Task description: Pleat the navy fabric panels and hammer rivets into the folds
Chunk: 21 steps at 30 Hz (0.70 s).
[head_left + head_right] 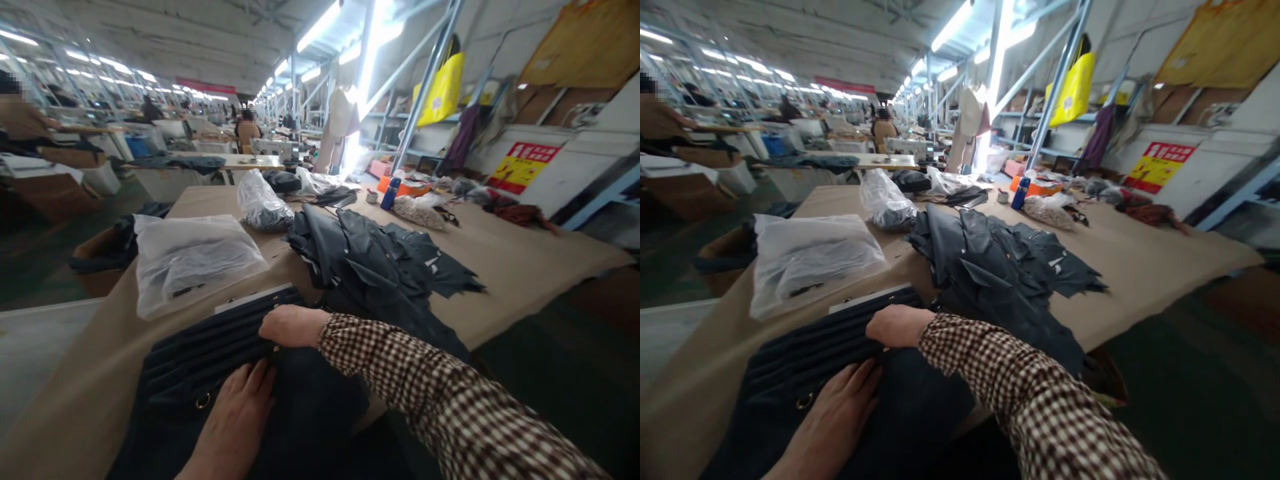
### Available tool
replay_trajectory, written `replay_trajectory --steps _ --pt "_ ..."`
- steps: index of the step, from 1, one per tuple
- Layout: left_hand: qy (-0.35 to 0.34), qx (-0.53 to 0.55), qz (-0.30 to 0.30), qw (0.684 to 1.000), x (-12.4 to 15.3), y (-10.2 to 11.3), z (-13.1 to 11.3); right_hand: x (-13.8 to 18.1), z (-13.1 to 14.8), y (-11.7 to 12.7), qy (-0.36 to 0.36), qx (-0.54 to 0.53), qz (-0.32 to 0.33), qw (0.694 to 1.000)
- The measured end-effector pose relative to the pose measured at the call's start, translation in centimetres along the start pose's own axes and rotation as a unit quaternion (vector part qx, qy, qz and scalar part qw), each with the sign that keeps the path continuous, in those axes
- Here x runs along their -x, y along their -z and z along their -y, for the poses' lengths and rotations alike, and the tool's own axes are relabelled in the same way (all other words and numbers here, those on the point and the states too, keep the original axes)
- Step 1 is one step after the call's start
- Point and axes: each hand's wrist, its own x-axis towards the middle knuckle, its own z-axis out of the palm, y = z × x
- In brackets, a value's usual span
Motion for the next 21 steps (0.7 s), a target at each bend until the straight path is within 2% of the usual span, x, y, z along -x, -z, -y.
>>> replay_trajectory --steps 2,5,7,8,9,11,13,16,21 --pt "-0.011 -0.016 -0.014 1.0 0.1 -0.4 0.2 2.4 -0.5 0.6 -0.041 -0.026 -0.031 0.998" --pt "-0.031 -0.044 -0.024 0.998 0.0 -0.9 0.7 7.1 -1.9 2.9 -0.086 -0.083 -0.138 0.983" --pt "-0.037 -0.055 -0.028 0.997 -0.3 -1.0 1.0 11.0 -4.2 4.9 -0.142 -0.108 -0.225 0.958" --pt "-0.036 -0.058 -0.029 0.997 -0.5 -1.0 1.2 13.1 -5.9 5.7 -0.195 -0.109 -0.267 0.937" --pt "-0.034 -0.059 -0.03 0.997 -0.7 -1.0 1.3 15.2 -7.9 6.3 -0.297 -0.129 -0.331 0.886" --pt "-0.028 -0.058 -0.031 0.997 -1.0 -1.0 1.6 19.1 -12.2 6.6 -0.489 -0.156 -0.391 0.764" --pt "-0.024 -0.056 -0.031 0.998 -1.3 -1.1 1.9 21.8 -16.3 5.8 -0.544 -0.161 -0.386 0.728" --pt "-0.023 -0.055 -0.032 0.998 -1.6 -1.5 2.4 23.0 -20.5 3.7 -0.574 -0.179 -0.352 0.718" --pt "-0.027 -0.051 -0.052 0.997 -2.2 -2.6 3.2 20.9 -22.9 0.8 -0.61 -0.209 -0.303 0.702"
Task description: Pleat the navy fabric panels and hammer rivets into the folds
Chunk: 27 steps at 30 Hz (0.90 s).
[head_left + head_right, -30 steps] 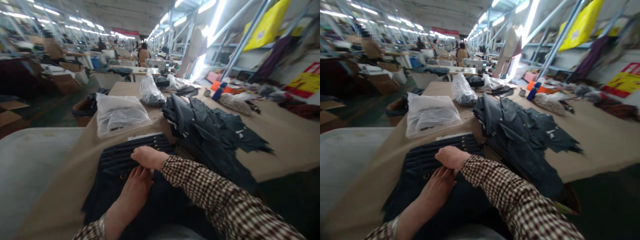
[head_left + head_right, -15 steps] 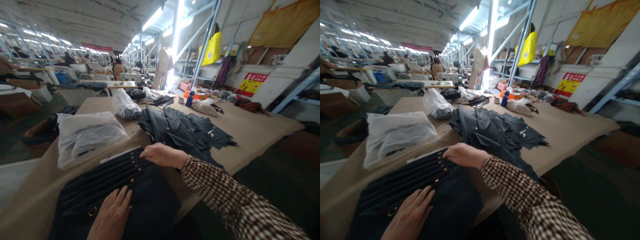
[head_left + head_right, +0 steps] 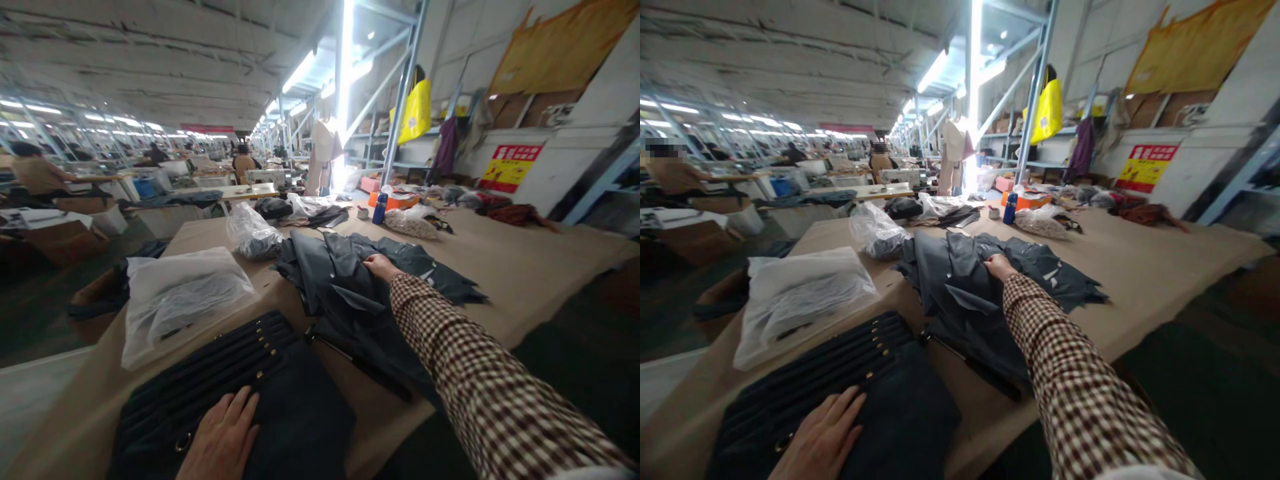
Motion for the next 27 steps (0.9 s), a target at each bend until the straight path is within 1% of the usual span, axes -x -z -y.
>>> replay_trajectory --steps 2,4,6,9,10,11,12,14,15,16,18,19,20,21,22,24,26,27 --pt "0.005 0.001 -0.001 1.0 -0.2 -0.2 0.1 -0.1 0.1 -0.4 -0.009 0.003 -0.021 1.0" --pt "0.011 0.001 0.011 1.0 -0.4 -0.1 0.1 0.0 0.5 0.1 -0.003 0.006 -0.061 0.998" --pt "0.016 0.007 0.029 0.999 -0.5 0.3 0.1 0.3 1.2 1.7 0.025 0.011 -0.114 0.993" --pt "0.011 0.032 0.053 0.998 -1.1 1.4 0.3 1.4 3.4 5.2 0.097 0.019 -0.191 0.977" --pt "0.005 0.043 0.048 0.998 -1.5 2.2 0.4 2.1 4.3 6.5 0.14 0.025 -0.216 0.966" --pt "-0.002 0.055 0.031 0.998 -2.1 3.1 0.5 2.9 5.4 7.8 0.197 0.037 -0.243 0.949" --pt "-0.012 0.067 0.0 0.998 -2.7 4.4 0.4 3.9 6.5 8.9 0.26 0.055 -0.271 0.925" --pt "-0.033 0.092 -0.097 0.99 -4.2 7.6 0.1 6.5 8.9 10.5 0.39 0.119 -0.313 0.858" --pt "-0.048 0.106 -0.154 0.981 -4.9 9.6 -0.3 8.0 10.2 10.9 0.442 0.165 -0.318 0.822" --pt "-0.063 0.123 -0.206 0.969 -5.6 11.6 -0.7 9.6 11.5 11.0 0.483 0.216 -0.306 0.791" --pt "-0.092 0.134 -0.28 0.946 -6.9 15.6 -1.5 12.9 13.9 10.6 0.548 0.301 -0.26 0.736" --pt "-0.093 0.121 -0.312 0.938 -7.5 17.3 -1.8 14.5 15.0 10.3 0.575 0.324 -0.234 0.714" --pt "-0.091 0.101 -0.329 0.935 -7.9 18.8 -2.0 16.1 16.0 9.9 0.597 0.332 -0.212 0.699" --pt "-0.082 0.081 -0.343 0.932 -8.2 20.1 -2.2 17.6 16.9 9.5 0.614 0.329 -0.194 0.691" --pt "-0.068 0.061 -0.341 0.936 -8.3 21.0 -2.2 19.0 17.7 9.3 0.628 0.32 -0.178 0.686" --pt "-0.046 0.032 -0.311 0.949 -7.9 22.3 -2.0 21.4 18.8 9.2 0.644 0.299 -0.165 0.684" --pt "-0.032 0.032 -0.255 0.966 -6.6 23.0 -1.8 23.5 19.4 9.4 0.654 0.262 -0.153 0.693" --pt "-0.028 0.047 -0.224 0.973 -5.7 23.3 -1.8 24.5 19.4 9.5 0.66 0.234 -0.133 0.702"
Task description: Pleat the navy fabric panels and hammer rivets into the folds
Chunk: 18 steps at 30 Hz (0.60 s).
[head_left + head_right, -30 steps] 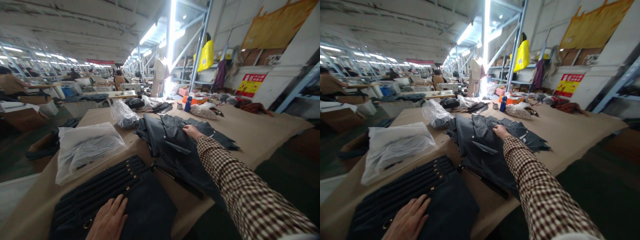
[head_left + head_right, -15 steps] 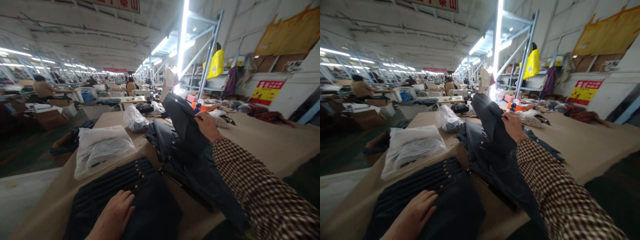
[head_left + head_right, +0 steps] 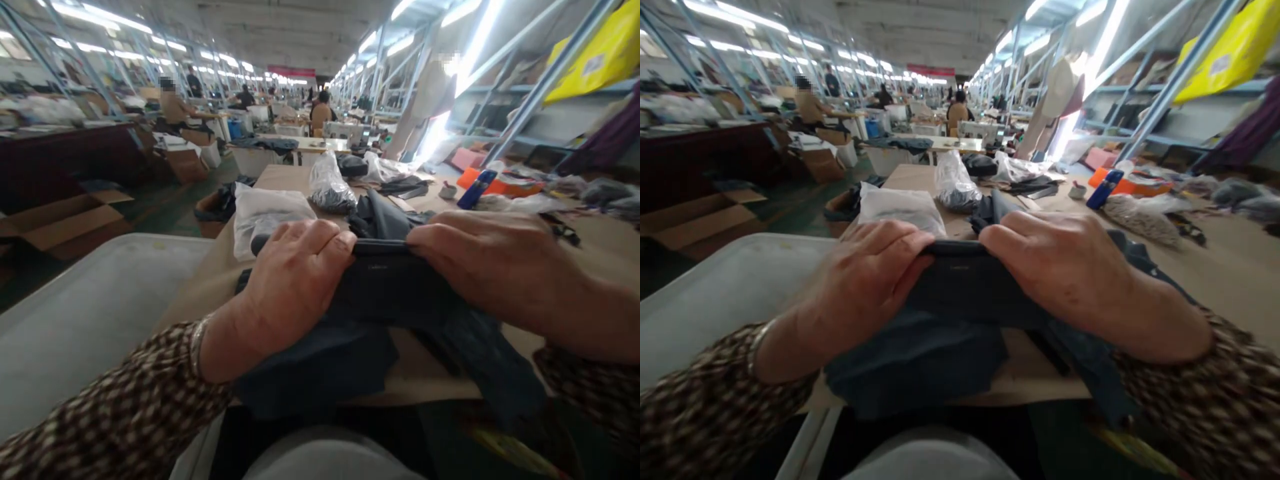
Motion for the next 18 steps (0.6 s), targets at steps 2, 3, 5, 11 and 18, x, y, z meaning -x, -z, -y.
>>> replay_trajectory --steps 2,3,5,11,18 --pt "0.019 0.053 0.069 0.996 1.7 1.3 -0.1 0.5 1.5 0.6 -0.001 -0.11 0.011 0.994" --pt "0.03 0.087 0.106 0.99 2.6 1.9 -0.2 1.0 2.2 0.5 -0.007 -0.175 0.025 0.984" --pt "0.055 0.152 0.186 0.969 4.5 2.6 0.0 2.2 3.5 -0.4 -0.045 -0.299 0.069 0.951" --pt "0.164 0.162 0.364 0.902 8.1 -0.9 3.1 6.1 6.2 -9.0 -0.274 -0.555 0.27 0.737" --pt "0.171 0.03 0.419 0.891 9.7 -8.5 7.1 4.5 7.5 -17.7 -0.237 -0.423 0.226 0.845"
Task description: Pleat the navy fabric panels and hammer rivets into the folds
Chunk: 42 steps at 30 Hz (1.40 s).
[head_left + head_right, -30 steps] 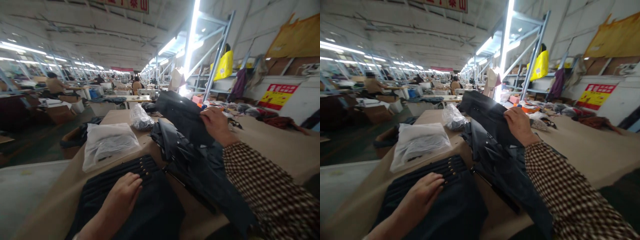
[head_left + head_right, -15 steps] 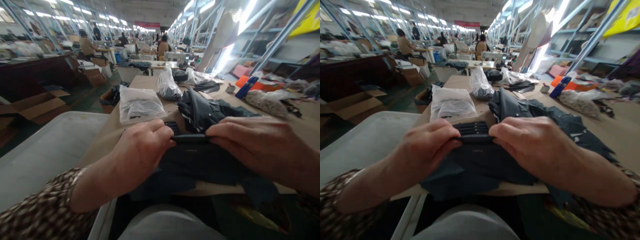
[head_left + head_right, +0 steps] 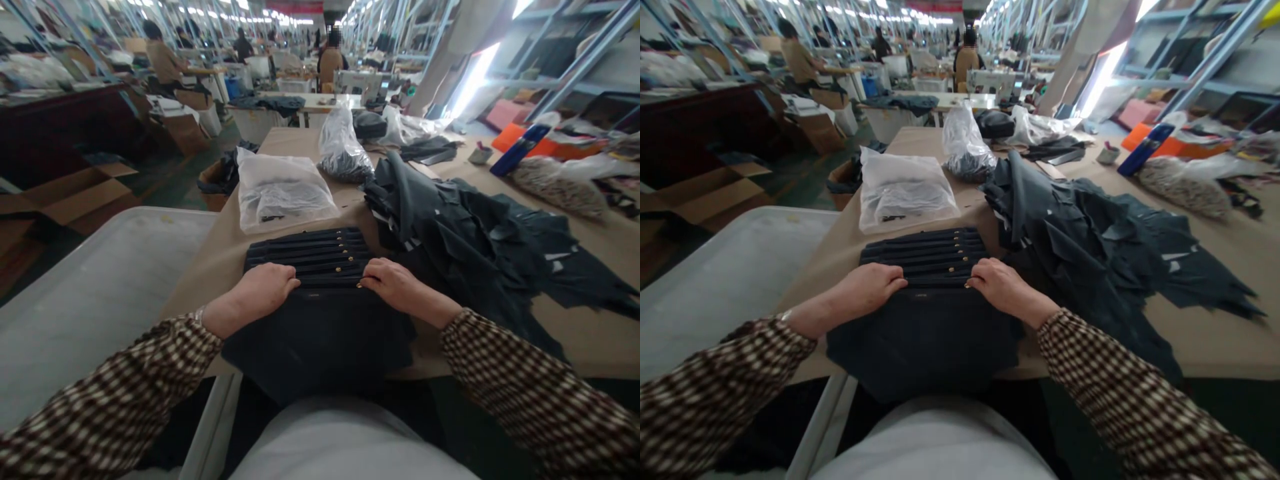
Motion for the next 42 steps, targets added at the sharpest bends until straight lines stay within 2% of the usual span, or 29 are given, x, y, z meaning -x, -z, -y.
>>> replay_trajectory --steps 2,4,8,12,15,17,19,21,23,25,26,28,30,33,36,39,42 --pt "0.009 -0.011 0.0 1.0 -0.9 -0.8 0.4 -1.6 -0.6 -0.7 0.021 0.068 -0.006 0.997" --pt "0.02 -0.015 0.0 1.0 -1.6 -1.3 0.5 -2.7 -1.1 -1.2 0.007 0.093 0.01 0.996" --pt "0.048 -0.017 0.021 0.998 -2.7 -1.9 0.7 -3.7 -1.5 -1.5 -0.036 0.089 0.023 0.995" --pt "0.046 -0.03 0.044 0.998 -2.7 -1.5 0.2 -3.9 -2.0 -1.8 -0.034 0.079 0.012 0.996" --pt "0.018 -0.094 -0.031 0.995 -2.1 -1.0 -1.8 -3.9 -2.5 -2.4 -0.029 0.034 -0.016 0.999" --pt "-0.031 -0.118 -0.093 0.988 -1.8 -1.3 -3.5 -3.9 -2.5 -2.9 -0.032 0.015 -0.032 0.999" --pt "-0.103 -0.098 -0.102 0.985 -1.7 -2.3 -5.1 -3.6 -2.2 -3.1 -0.044 0.021 -0.041 0.998" --pt "-0.152 -0.077 -0.092 0.981 -1.9 -3.7 -6.0 -2.7 -1.4 -2.7 -0.036 0.034 -0.059 0.997" --pt "-0.159 -0.076 -0.095 0.98 -2.1 -5.1 -6.2 -0.9 -0.5 -1.2 0.008 0.044 -0.094 0.995" --pt "-0.153 -0.08 -0.107 0.979 -2.2 -5.9 -6.1 1.8 -0.3 1.1 0.045 0.047 -0.163 0.984" --pt "-0.149 -0.081 -0.11 0.979 -2.1 -6.2 -5.9 3.5 -0.8 2.5 0.039 0.048 -0.207 0.976" --pt "-0.141 -0.081 -0.113 0.98 -2.0 -6.3 -5.7 6.8 -3.2 5.2 -0.027 0.054 -0.298 0.953" --pt "-0.133 -0.081 -0.114 0.981 -1.9 -6.3 -5.7 9.6 -6.7 7.2 -0.119 0.074 -0.331 0.933" --pt "-0.132 -0.088 -0.111 0.981 -1.9 -6.1 -5.9 11.9 -11.4 8.4 -0.179 0.038 -0.298 0.937" --pt "-0.132 -0.103 -0.108 0.98 -1.9 -6.0 -6.2 12.3 -12.5 8.6 -0.157 0.031 -0.292 0.943" --pt "-0.129 -0.111 -0.108 0.979 -1.8 -6.0 -6.3 12.4 -10.0 8.7 -0.125 0.083 -0.296 0.943" --pt "-0.126 -0.113 -0.11 0.979 -1.8 -6.0 -6.3 13.1 -5.6 8.3 -0.094 0.085 -0.2 0.971"
